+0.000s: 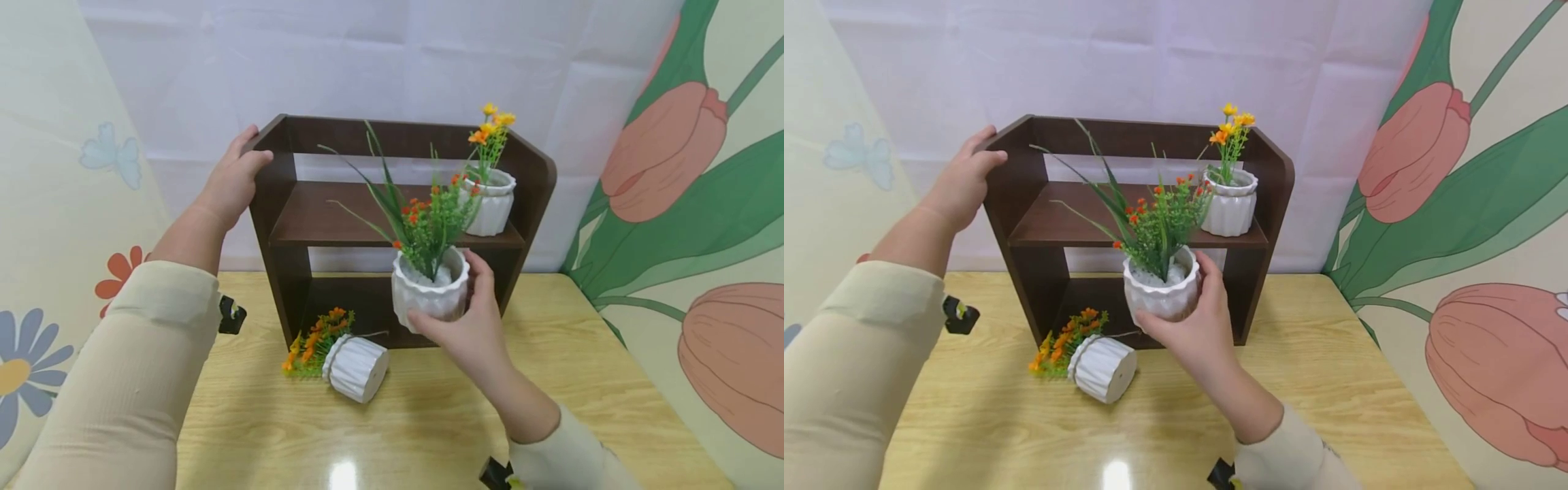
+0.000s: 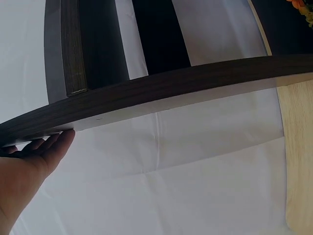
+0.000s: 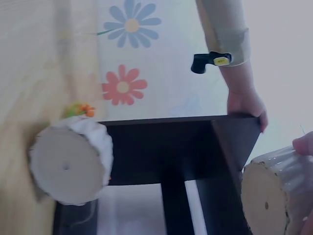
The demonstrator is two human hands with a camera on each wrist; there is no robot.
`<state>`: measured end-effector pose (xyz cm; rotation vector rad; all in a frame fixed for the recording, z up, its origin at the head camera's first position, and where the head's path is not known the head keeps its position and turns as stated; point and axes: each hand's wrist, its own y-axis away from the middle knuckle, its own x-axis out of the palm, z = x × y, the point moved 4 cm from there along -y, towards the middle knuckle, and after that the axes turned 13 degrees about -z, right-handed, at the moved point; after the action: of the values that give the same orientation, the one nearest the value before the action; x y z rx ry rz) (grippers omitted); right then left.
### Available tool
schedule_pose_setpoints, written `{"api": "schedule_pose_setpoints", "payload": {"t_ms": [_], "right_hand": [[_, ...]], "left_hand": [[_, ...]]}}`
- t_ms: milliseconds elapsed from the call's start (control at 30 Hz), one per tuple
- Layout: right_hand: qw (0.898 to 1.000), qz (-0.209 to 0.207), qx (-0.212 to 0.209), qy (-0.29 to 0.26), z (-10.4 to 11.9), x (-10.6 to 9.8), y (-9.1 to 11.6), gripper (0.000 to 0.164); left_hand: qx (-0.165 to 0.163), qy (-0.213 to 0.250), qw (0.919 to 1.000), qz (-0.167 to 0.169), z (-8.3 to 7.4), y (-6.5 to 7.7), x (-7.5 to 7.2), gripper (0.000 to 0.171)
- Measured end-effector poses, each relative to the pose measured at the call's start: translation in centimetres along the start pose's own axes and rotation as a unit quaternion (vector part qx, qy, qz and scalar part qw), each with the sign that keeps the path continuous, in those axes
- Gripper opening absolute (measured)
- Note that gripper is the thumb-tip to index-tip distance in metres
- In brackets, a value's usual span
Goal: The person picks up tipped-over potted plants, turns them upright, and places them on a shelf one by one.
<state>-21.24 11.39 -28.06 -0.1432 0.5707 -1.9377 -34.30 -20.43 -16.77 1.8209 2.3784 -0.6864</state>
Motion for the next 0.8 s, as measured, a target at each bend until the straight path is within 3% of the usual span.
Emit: {"api": "schedule_pose_setpoints", "payload": {"t_ms": [233,800], "right_hand": [[1.0,-0.005,-0.027,-0.004,2.0,1.0,-1.6,0.104],[0.998,-0.027,-0.047,-0.018,3.8,3.5,-7.0,0.103]], "left_hand": [[0.001,0.001,1.0,0.0,-0.1,0.0,0.0,0.067],[0.002,-0.004,1.0,-0.008,-0.1,0.0,0.0,0.067]]}}
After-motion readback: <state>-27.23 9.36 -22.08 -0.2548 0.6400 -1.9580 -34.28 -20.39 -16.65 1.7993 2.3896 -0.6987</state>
